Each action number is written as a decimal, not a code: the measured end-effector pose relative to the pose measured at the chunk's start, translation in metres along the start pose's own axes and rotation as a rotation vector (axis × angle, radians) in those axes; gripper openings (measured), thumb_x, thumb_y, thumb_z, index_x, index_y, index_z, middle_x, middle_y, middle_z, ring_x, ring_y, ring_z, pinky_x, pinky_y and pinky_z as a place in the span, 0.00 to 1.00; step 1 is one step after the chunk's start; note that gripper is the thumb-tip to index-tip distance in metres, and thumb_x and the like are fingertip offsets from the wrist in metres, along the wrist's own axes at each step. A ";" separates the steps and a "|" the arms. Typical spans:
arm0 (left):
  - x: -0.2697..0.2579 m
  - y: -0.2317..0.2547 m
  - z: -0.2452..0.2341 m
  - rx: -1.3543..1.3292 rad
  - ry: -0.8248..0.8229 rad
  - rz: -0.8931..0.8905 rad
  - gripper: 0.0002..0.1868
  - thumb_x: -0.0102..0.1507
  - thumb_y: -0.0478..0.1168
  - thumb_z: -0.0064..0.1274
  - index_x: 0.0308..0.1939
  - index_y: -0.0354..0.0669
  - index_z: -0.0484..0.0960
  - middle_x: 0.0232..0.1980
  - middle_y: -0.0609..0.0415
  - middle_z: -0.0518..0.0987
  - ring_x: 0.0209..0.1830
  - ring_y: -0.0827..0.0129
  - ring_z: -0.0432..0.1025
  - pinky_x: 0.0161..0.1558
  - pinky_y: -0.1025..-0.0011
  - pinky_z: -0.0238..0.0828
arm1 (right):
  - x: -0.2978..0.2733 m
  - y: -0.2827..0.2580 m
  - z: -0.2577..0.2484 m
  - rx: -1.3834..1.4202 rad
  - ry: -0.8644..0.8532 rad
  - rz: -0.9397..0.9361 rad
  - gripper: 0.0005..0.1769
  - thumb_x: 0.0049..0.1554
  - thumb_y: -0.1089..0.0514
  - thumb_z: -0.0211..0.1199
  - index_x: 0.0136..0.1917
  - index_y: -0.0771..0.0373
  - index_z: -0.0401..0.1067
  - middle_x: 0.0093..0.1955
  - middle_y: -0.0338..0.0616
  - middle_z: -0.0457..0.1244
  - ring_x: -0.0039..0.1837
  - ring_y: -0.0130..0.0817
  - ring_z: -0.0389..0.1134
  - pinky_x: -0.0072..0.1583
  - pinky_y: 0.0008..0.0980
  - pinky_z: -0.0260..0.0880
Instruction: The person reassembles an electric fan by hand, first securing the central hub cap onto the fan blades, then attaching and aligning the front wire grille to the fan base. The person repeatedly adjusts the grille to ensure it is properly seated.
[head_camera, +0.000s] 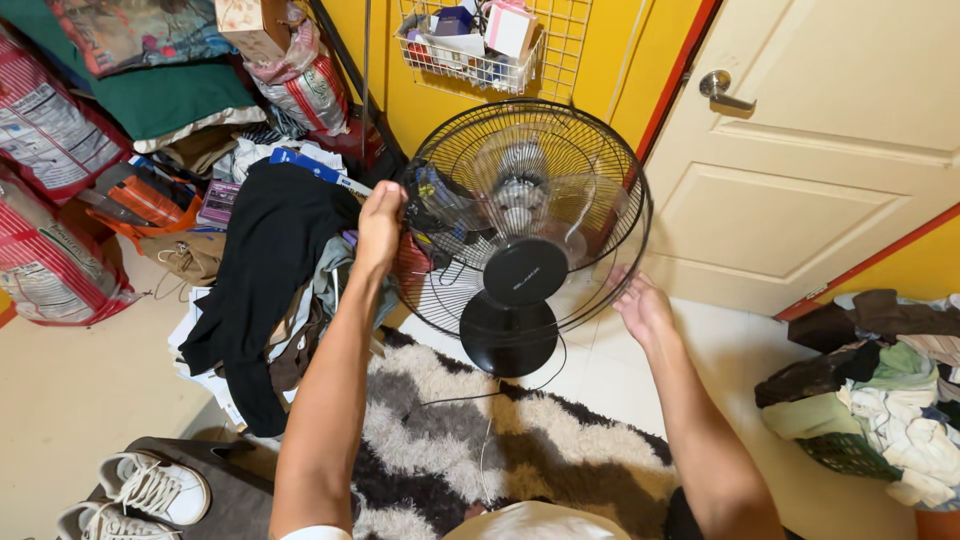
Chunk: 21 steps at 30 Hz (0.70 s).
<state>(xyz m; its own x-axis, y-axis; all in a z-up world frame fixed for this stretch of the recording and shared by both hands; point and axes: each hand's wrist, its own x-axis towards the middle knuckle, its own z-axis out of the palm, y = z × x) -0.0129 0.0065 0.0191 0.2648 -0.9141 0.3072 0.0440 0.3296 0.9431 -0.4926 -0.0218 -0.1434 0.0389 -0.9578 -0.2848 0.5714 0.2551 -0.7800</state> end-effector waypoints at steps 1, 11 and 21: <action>-0.001 0.006 0.004 0.033 -0.015 0.026 0.14 0.74 0.45 0.42 0.36 0.46 0.75 0.28 0.67 0.63 0.27 0.81 0.55 0.30 0.78 0.50 | 0.001 0.000 -0.002 -0.067 0.025 0.021 0.13 0.64 0.59 0.43 0.57 0.59 0.67 0.52 0.42 0.69 0.52 0.34 0.70 0.57 0.38 0.69; -0.024 0.058 0.036 0.332 -0.134 0.086 0.15 0.72 0.47 0.45 0.38 0.43 0.79 0.27 0.63 0.68 0.27 0.79 0.61 0.30 0.76 0.58 | -0.065 -0.064 0.065 -0.564 0.291 -0.841 0.09 0.74 0.60 0.52 0.57 0.69 0.68 0.43 0.47 0.65 0.41 0.32 0.66 0.44 0.31 0.68; -0.064 0.086 0.123 0.872 -0.379 0.534 0.11 0.72 0.44 0.46 0.44 0.42 0.81 0.40 0.49 0.80 0.44 0.53 0.75 0.48 0.56 0.65 | -0.159 -0.111 0.227 -1.371 -0.201 -1.300 0.21 0.60 0.49 0.67 0.54 0.71 0.76 0.45 0.57 0.67 0.44 0.46 0.68 0.47 0.36 0.68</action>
<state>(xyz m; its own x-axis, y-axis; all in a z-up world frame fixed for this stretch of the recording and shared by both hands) -0.1450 0.0644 0.0960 -0.2737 -0.7651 0.5828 -0.7262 0.5617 0.3964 -0.3758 0.0720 0.1148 0.3191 -0.5894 0.7421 -0.6283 -0.7178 -0.2999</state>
